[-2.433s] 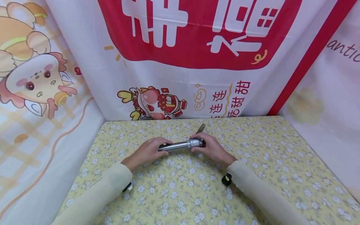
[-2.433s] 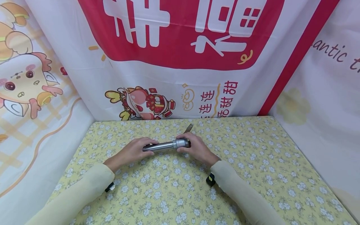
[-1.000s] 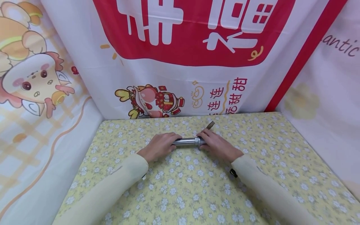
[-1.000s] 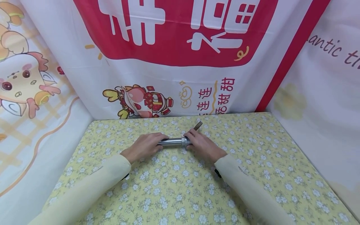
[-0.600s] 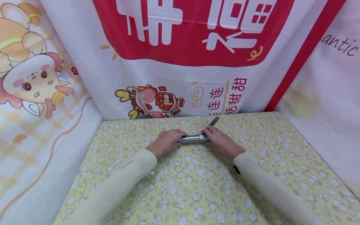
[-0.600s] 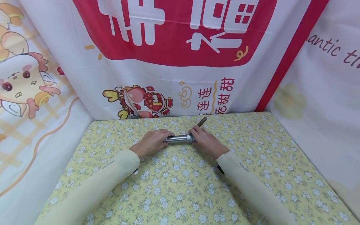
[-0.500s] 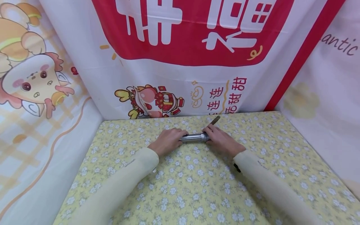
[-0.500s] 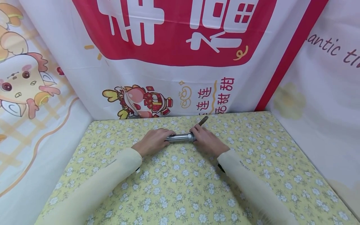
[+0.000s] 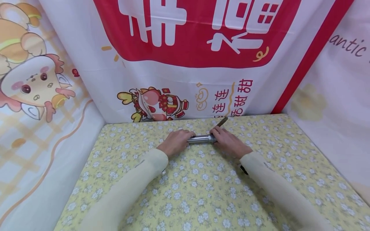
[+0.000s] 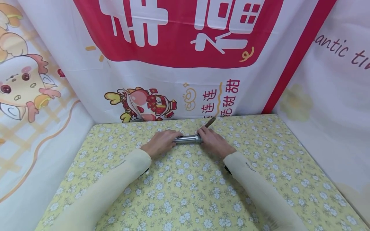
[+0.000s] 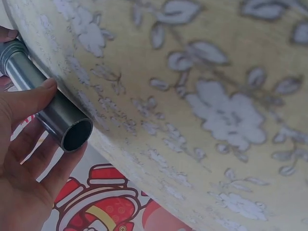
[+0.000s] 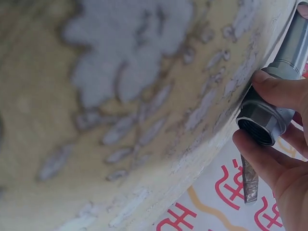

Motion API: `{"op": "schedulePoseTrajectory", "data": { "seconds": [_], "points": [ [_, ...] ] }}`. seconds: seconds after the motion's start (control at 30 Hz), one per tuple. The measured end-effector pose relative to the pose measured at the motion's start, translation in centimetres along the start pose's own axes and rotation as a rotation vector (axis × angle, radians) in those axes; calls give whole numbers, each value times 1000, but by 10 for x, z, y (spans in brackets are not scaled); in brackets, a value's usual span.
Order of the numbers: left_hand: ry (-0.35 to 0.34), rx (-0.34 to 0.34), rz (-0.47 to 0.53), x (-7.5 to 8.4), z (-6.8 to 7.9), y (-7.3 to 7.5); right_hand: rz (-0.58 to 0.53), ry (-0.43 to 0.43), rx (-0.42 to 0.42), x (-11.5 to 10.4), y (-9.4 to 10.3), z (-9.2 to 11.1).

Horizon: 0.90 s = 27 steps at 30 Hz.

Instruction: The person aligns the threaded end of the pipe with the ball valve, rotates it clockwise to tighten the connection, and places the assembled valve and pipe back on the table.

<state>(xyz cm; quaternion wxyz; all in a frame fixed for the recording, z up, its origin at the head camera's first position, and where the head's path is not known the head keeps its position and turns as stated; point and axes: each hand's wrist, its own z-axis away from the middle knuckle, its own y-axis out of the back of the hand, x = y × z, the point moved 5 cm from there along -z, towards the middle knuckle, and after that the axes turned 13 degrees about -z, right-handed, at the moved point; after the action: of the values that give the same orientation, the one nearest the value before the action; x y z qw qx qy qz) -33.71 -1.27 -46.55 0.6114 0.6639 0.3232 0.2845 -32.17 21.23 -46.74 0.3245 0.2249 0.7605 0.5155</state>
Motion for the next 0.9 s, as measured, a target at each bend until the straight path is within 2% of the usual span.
{"op": "schedulePoseTrajectory", "data": {
  "seconds": [0.37, 0.63, 0.77, 0.9],
  "points": [
    [10, -7, -24, 2, -7, 1, 31, -36, -44, 6, -1, -2],
    [27, -25, -9, 0, -9, -2, -21, -64, -51, 7, 0, -2],
    [27, -30, 5, 0, -7, 2, -73, -79, -45, 8, 2, -1],
    [24, -27, 59, -4, -1, 8, -125, -107, -31, 11, 7, 2]
  ]
}}
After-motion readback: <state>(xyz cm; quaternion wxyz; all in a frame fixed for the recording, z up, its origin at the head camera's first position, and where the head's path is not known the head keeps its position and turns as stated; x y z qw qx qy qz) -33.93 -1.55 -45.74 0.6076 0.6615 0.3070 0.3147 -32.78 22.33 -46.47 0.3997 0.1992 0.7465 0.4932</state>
